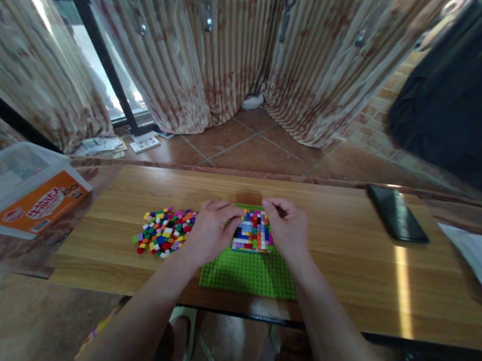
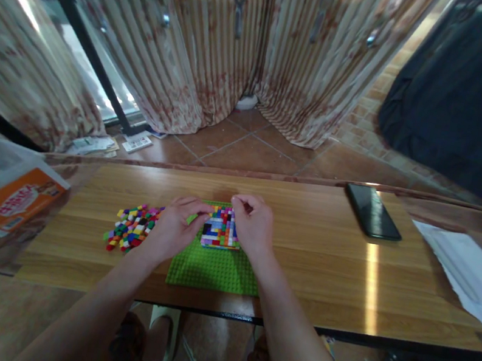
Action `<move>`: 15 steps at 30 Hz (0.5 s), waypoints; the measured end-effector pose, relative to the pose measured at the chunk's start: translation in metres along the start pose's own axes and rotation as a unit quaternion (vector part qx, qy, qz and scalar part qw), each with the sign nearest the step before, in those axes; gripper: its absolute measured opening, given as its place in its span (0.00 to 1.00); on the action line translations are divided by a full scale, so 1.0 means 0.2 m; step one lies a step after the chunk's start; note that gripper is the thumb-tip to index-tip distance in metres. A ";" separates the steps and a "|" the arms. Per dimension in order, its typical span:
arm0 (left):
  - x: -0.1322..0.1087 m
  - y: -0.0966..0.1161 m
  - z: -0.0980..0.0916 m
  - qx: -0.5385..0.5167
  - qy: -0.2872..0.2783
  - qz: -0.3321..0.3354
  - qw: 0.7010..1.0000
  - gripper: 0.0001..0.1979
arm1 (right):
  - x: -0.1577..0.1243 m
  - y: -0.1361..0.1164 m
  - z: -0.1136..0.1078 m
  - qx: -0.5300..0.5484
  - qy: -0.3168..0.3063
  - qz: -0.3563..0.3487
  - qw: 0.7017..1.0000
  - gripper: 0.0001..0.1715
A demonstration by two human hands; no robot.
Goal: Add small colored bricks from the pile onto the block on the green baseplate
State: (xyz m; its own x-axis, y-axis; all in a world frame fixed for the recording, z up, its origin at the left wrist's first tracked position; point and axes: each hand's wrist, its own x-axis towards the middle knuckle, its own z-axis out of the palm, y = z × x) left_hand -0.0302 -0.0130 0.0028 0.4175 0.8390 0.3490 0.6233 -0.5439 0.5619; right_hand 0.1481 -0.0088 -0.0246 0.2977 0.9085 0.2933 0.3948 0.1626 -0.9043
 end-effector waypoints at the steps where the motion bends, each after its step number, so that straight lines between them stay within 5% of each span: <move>1: 0.00 0.00 0.01 0.015 0.004 0.002 1.000 0.09 | 0.00 -0.01 0.00 -0.002 0.000 0.000 1.000 0.13; 15: 0.02 0.02 0.12 -0.038 0.072 -0.070 0.994 0.05 | 0.00 -0.04 -0.01 -0.013 0.000 -0.007 1.000 0.13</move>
State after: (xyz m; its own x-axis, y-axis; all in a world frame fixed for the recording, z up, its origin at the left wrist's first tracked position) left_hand -0.0103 -0.0116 -0.0124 0.2269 0.9032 0.3644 0.6147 -0.4231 0.6657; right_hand 0.1464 -0.0110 -0.0176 0.2913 0.9062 0.3066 0.4209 0.1665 -0.8917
